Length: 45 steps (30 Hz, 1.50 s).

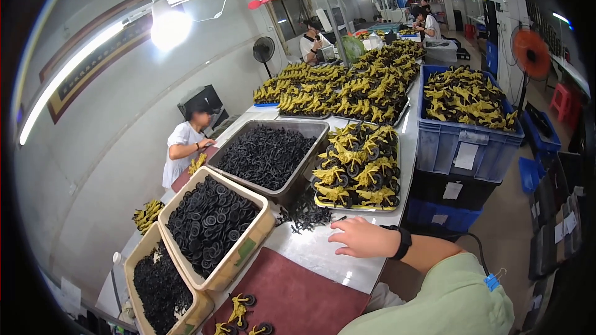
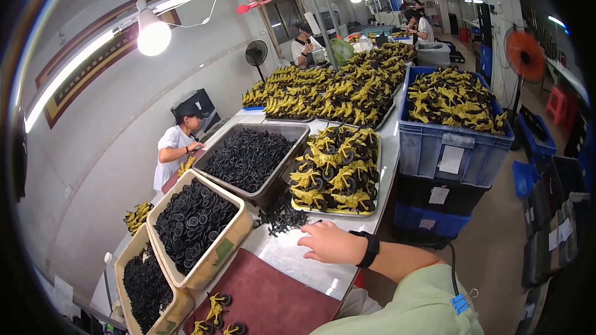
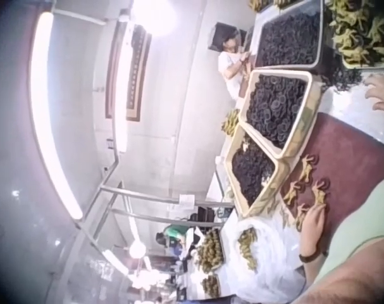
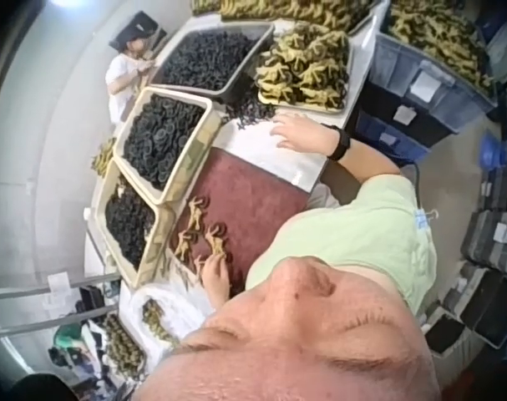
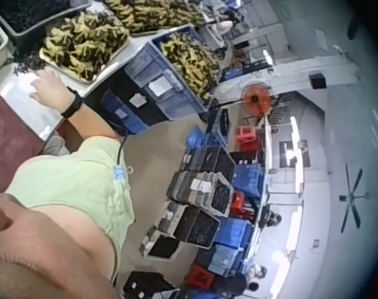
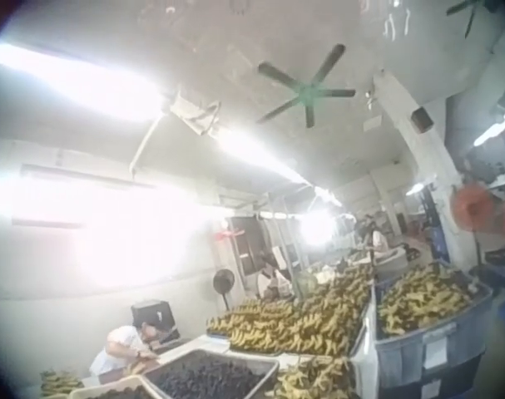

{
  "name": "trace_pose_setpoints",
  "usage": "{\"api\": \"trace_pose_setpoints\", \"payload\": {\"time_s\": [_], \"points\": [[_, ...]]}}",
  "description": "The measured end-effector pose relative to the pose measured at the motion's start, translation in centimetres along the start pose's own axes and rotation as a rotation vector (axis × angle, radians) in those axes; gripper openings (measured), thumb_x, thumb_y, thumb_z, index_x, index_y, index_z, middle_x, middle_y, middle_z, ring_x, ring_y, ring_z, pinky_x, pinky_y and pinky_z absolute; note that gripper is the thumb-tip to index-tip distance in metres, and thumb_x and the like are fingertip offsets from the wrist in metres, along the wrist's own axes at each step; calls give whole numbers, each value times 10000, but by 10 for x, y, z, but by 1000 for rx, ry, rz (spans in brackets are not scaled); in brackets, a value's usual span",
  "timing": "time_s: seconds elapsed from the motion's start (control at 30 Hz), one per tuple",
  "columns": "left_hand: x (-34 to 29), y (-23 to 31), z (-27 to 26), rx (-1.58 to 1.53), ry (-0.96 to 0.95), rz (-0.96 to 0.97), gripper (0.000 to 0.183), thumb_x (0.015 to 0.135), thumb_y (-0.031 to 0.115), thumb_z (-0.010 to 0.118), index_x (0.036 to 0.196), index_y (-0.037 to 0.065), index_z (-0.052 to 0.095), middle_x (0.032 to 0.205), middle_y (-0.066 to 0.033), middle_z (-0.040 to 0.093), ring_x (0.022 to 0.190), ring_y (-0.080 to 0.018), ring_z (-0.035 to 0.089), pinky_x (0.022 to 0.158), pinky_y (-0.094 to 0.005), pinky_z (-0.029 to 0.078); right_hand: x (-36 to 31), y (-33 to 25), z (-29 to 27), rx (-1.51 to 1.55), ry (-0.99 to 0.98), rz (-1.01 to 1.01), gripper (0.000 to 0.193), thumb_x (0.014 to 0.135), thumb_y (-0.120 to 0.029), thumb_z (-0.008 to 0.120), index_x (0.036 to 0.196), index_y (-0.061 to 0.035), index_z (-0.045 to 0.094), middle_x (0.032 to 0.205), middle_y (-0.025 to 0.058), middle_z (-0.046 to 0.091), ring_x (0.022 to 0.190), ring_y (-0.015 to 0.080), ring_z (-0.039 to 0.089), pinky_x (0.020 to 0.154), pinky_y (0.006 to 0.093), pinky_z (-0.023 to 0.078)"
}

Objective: Assembling small yellow and black toy motorcycle parts at a factory workstation.

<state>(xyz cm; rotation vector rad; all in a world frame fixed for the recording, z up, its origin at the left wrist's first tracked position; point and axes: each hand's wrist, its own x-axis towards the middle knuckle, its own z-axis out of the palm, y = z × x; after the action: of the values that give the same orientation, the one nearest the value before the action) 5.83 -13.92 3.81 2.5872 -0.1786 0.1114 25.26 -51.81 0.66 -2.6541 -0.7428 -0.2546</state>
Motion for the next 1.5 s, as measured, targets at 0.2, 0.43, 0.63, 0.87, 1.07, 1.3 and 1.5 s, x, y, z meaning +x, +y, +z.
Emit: {"api": "trace_pose_setpoints", "payload": {"time_s": [0.2, 0.43, 0.63, 0.87, 1.07, 1.3, 1.5], "points": [[12, 7, 3, 30, -28, 48, 205, 925, 97, 537, 1057, -9, 652, 1117, -162, 644, 1042, -328, 597, 939, -383, 439, -26, 8, 22, 107, -25, -19, 371, 877, -312, 644, 1159, -74, 609, 1274, 204, 507, 1132, 376, 529, 944, 438, 448], [24, 17, 5, -22, -104, 0, 219, 937, 105, 524, 1085, 2, 647, 1139, -155, 633, 1064, -322, 591, 934, -374, 444, -46, 5, 37, 188, 25, -21, 458, 867, -287, 659, 1228, -27, 550, 1275, 276, 469, 1169, 411, 488, 976, 418, 438], [35, 24, 6, 23, -138, 54, 221, 944, 108, 518, 1093, 5, 643, 1161, -154, 619, 1073, -326, 585, 929, -369, 444, -51, 0, 36, 290, -328, 133, 501, 843, -289, 686, 1199, 21, 518, 1152, 353, 475, 1092, 436, 523, 898, 440, 483], [37, 21, 14, -43, -147, 38, 202, 924, 70, 537, 1069, -23, 643, 1141, -164, 620, 1072, -325, 583, 927, -358, 446, -49, -6, 49, 81, -249, 81, 469, 860, -298, 663, 1167, 19, 504, 1179, 423, 436, 1131, 562, 471, 893, 540, 473], [38, 20, 14, -47, -163, 53, 202, 918, 60, 528, 1055, -35, 641, 1145, -170, 615, 1078, -336, 577, 940, -370, 441, -47, -11, 51, 70, -264, 111, 489, 856, -323, 660, 1186, 3, 505, 1217, 450, 404, 1187, 591, 415, 910, 573, 448], [41, 24, 15, -37, -197, 44, 210, 912, 64, 526, 1056, -40, 637, 1157, -173, 608, 1085, -349, 567, 943, -373, 440, -47, -23, 61, -1, -251, 146, 553, 862, -355, 638, 1287, -42, 471, 1277, 484, 342, 1227, 625, 354, 956, 642, 372], [41, 20, 20, -61, -218, 43, 209, 910, 71, 532, 1054, -41, 635, 1154, -176, 609, 1082, -360, 565, 938, -377, 441, -48, -29, 62, -107, -232, 162, 587, 887, -420, 589, 1363, -97, 470, 1246, 480, 376, 1187, 634, 388, 921, 631, 400]]}}
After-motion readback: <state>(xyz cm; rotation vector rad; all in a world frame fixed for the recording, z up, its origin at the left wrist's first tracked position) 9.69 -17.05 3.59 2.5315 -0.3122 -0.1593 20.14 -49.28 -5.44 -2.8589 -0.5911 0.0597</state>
